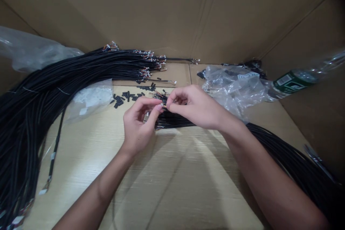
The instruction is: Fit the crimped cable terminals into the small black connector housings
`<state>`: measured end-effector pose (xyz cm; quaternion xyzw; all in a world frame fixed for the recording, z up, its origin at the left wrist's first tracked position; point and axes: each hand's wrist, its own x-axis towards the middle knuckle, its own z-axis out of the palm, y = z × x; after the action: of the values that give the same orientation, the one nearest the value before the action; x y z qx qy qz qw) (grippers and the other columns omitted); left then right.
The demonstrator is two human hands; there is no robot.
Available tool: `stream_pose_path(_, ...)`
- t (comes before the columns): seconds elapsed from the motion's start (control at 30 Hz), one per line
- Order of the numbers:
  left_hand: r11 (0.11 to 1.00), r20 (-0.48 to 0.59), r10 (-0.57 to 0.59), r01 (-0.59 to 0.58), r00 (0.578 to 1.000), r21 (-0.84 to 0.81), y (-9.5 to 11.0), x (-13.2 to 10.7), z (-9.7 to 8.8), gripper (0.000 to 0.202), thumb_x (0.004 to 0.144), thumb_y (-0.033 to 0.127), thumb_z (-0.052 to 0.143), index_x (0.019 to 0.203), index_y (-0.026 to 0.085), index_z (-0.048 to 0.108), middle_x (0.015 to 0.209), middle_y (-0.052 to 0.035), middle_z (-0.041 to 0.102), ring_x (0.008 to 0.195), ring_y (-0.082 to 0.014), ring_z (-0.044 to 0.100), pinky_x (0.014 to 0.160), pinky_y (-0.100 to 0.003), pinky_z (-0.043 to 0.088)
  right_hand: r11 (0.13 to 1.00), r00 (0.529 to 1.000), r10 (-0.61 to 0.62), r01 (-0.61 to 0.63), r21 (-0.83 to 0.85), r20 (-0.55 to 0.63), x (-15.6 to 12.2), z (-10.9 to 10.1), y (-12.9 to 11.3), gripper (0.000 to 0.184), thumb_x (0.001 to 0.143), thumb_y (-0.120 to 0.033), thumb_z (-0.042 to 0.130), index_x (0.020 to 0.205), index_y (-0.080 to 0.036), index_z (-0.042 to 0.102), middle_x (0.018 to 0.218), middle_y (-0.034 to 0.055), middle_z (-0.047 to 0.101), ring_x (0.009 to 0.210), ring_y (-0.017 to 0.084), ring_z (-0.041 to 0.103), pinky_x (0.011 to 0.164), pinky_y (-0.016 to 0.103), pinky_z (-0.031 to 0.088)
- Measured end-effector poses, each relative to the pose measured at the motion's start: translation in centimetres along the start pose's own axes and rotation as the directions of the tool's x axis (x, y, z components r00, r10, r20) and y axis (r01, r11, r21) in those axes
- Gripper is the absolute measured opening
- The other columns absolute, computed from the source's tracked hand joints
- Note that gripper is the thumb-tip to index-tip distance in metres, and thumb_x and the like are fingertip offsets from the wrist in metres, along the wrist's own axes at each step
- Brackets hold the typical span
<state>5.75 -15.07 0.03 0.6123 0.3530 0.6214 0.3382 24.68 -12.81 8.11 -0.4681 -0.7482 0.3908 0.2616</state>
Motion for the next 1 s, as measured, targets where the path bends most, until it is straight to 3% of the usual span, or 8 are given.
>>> stream_pose_path(0.33, 0.985, 0.034, -0.126, 0.129, 0.991, -0.113, 0.59, 0.35, 0.02, 0.011, 0.092, 0.02, 0.081, 0.102, 0.017, 0.078, 0.096, -0.003, 0.078, 0.08, -0.0096, 0.076, 0.079, -0.017, 0.064, 0.984, 0.995, 0.085, -0.092, 0.155, 0.052, 0.28, 0.08, -0.15, 0.017, 0.087, -0.025, 0.067, 0.077, -0.015, 0.075, 0.075, 0.0024, 0.069, 0.075, 0.016, 0.058, 0.069, 0.032, 0.04)
stream_pose_path(0.77, 0.985, 0.039, -0.131, 0.135, 0.991, -0.105, 0.35, 0.18, 0.07, 0.013, 0.093, 0.022, 0.081, 0.104, 0.018, 0.078, 0.1, -0.0038, 0.076, 0.083, -0.0116, 0.076, 0.081, -0.021, 0.065, 0.982, 0.994, 0.085, -0.096, 0.163, 0.072, 0.24, -0.14, 0.19, 0.018, 0.085, -0.03, 0.069, 0.077, -0.016, 0.076, 0.075, 0.0027, 0.069, 0.075, 0.016, 0.059, 0.07, 0.031, 0.041)
stream_pose_path(1.0, 0.995, 0.037, -0.074, 0.076, 0.997, -0.067, 0.06, 0.11, 0.08, 0.013, 0.093, 0.021, 0.08, 0.106, 0.019, 0.077, 0.102, -0.0043, 0.074, 0.084, -0.0122, 0.074, 0.082, -0.023, 0.064, 0.977, 0.992, 0.09, -0.105, 0.186, 0.091, 0.26, -0.18, 0.48, 0.016, 0.085, -0.028, 0.067, 0.077, -0.016, 0.075, 0.076, 0.0032, 0.068, 0.076, 0.017, 0.058, 0.072, 0.032, 0.043)
